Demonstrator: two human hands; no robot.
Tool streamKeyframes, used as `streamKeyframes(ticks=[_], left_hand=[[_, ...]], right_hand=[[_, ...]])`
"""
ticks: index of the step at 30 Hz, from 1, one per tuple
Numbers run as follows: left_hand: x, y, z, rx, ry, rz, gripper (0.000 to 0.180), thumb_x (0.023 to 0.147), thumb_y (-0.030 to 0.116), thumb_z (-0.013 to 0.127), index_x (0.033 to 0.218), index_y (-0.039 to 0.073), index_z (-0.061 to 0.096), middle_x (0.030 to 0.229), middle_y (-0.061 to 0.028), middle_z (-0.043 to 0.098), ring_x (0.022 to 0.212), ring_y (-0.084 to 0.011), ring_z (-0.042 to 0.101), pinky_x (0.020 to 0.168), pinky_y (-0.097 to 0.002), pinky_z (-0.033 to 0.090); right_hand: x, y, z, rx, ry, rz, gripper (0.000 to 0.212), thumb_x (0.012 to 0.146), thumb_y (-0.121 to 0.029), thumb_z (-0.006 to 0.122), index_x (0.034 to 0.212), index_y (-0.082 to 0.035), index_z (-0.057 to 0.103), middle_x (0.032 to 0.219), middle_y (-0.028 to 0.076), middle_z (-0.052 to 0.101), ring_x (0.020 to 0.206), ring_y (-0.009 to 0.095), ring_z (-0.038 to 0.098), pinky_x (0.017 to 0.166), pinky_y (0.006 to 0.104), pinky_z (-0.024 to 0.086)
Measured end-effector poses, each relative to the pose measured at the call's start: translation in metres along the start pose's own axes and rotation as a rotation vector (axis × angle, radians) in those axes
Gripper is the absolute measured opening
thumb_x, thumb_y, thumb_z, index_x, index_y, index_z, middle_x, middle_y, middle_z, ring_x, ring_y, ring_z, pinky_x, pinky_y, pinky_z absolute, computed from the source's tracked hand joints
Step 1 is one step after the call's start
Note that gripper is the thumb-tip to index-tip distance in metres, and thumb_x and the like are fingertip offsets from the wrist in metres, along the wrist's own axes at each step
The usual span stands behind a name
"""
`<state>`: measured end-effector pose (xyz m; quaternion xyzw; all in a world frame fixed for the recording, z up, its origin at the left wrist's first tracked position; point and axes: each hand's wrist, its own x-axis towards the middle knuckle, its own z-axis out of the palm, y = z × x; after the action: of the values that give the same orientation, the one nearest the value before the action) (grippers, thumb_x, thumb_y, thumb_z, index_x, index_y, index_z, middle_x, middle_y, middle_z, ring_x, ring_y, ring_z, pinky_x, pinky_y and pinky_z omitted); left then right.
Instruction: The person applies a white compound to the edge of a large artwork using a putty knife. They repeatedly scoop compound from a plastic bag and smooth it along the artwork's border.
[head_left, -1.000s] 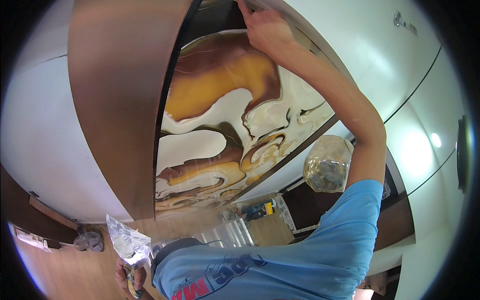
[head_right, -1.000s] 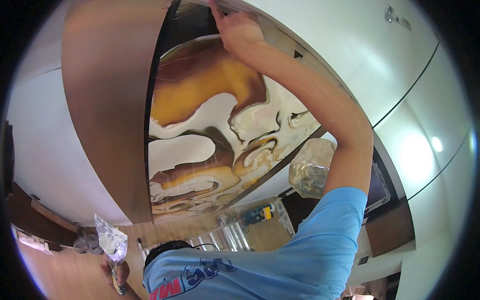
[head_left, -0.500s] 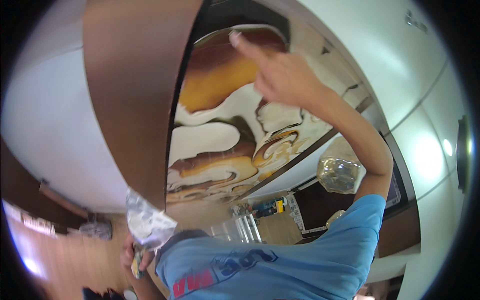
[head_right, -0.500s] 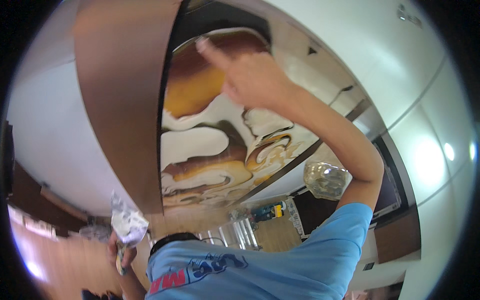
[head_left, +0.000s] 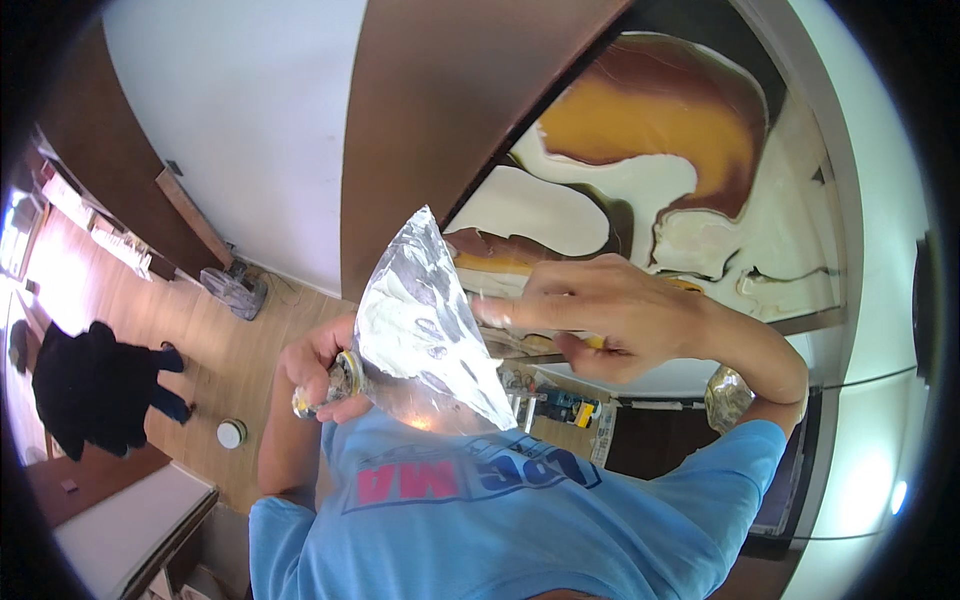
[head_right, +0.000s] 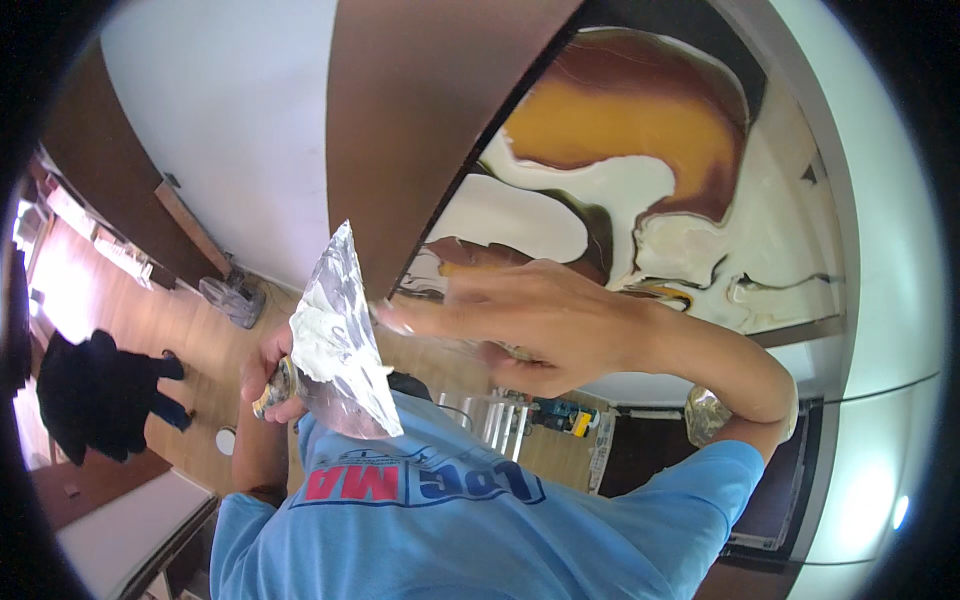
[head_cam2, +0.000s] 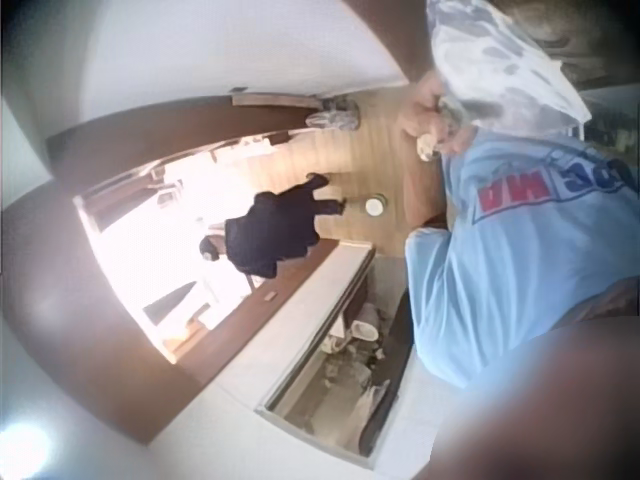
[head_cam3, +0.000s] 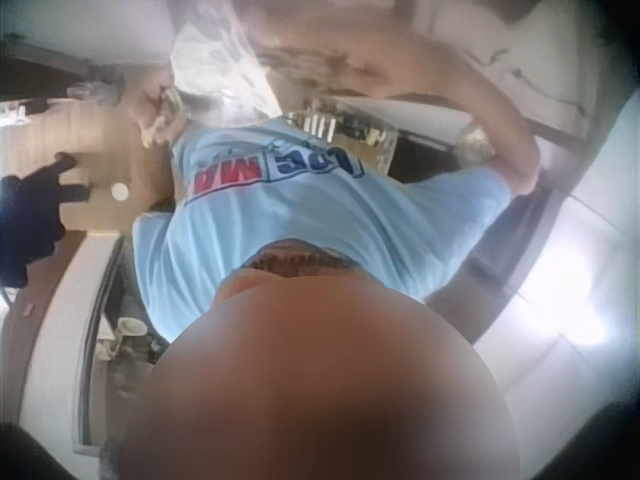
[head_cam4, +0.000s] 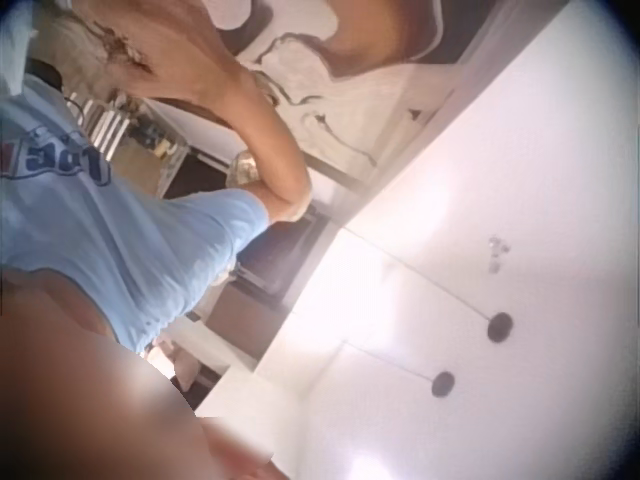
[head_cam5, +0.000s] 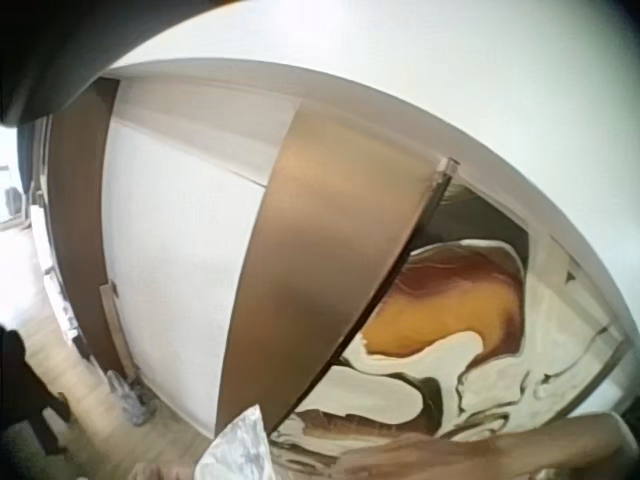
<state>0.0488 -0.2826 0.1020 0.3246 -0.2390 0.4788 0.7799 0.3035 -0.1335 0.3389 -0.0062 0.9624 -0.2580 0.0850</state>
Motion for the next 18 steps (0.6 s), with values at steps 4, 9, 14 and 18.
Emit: streamKeyframes(ticks=[4,9,14,18], left_hand=[[-0.012,0.001,0.009,-0.011,0.072,-0.041,0.086,0.090,0.019,0.083,0.148,-0.019,0.033,0.077,-0.0222,0.065,0.049,-0.0159,0.061,0.039,-0.0275,0.045],[-0.008,-0.007,0.024,0.088,0.200,-0.173,0.087,0.089,0.025,0.085,0.147,-0.018,0.035,0.073,-0.0188,0.065,0.049,-0.0157,0.061,0.038,-0.0279,0.046],[-0.002,-0.009,0.021,0.146,0.116,-0.126,0.080,0.091,0.026,0.084,0.142,-0.018,0.041,0.070,-0.0156,0.066,0.048,-0.0129,0.062,0.037,-0.0257,0.045],[-0.018,-0.006,0.031,0.144,0.158,-0.064,0.079,0.092,0.028,0.083,0.143,-0.016,0.042,0.068,-0.0145,0.066,0.046,-0.0118,0.061,0.036,-0.0239,0.043]], right_hand=[[0.005,0.004,-0.005,0.083,0.101,-0.067,0.089,0.077,0.006,0.060,0.163,-0.010,0.040,0.098,0.008,0.060,0.081,0.023,0.060,0.067,0.0359,0.049],[0.016,-0.011,-0.005,1.059,0.018,0.176,0.089,0.086,-0.021,0.071,0.163,-0.002,0.034,0.085,0.007,0.060,0.071,0.015,0.058,0.064,0.0287,0.045],[0.032,0.004,0.017,1.180,-0.082,0.159,0.104,0.084,-0.049,0.070,0.163,0.005,0.028,0.073,0.009,0.057,0.062,0.014,0.052,0.062,0.0256,0.041],[0.035,0.022,0.021,1.043,-0.042,0.086,0.093,0.089,-0.054,0.062,0.157,0.005,0.040,0.081,0.010,0.057,0.062,0.013,0.047,0.061,0.0256,0.038]])
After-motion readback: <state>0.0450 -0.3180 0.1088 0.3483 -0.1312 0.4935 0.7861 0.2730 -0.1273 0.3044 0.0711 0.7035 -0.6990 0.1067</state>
